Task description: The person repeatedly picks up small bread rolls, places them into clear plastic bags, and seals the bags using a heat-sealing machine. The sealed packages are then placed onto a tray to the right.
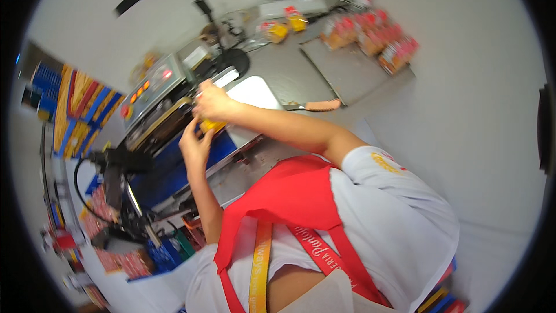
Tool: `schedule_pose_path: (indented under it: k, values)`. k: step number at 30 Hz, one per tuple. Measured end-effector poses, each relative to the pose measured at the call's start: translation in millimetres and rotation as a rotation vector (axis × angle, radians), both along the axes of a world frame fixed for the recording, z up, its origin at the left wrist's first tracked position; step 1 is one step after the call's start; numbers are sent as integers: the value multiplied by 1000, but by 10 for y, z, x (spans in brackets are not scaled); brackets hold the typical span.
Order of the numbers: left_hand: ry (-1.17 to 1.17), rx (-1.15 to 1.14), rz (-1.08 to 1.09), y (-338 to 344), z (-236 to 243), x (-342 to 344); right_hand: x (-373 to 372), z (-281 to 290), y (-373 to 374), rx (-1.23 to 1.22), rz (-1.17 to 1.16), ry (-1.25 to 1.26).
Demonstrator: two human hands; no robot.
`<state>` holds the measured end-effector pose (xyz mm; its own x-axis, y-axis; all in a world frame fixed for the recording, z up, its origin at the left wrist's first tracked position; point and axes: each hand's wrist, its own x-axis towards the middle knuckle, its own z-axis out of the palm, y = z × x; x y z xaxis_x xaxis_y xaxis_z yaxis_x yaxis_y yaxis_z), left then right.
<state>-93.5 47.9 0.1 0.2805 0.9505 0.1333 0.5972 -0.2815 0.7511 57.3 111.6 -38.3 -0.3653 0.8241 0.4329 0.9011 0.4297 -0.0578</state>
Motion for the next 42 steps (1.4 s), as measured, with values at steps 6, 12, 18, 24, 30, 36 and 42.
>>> schedule_pose_path:
  k: [6,12,18,24,30,36,42]
  values:
    - [-71,-77,65,10,-90,-208,620,406,-298,-168,-105,460]
    - [-75,-105,72,17,-69,-358,4107,111,-1453,451,-1076,38]
    - [309,296,113,-20,146,-386,5160,-354,-2590,-82,-1530,-289]
    - [16,416,-206,-330,782,464,4295,408,-2257,-147,-1069,-87]
    - [-203,374,-558,-604,679,1755,3133,1160,-1564,-267,-609,523]
    - [-368,376,-426,-116,513,1880,2210,1571,-1267,-372,-99,968]
    - [-1155,-830,-631,194,277,1286,1919,1664,-1149,-372,244,1204]
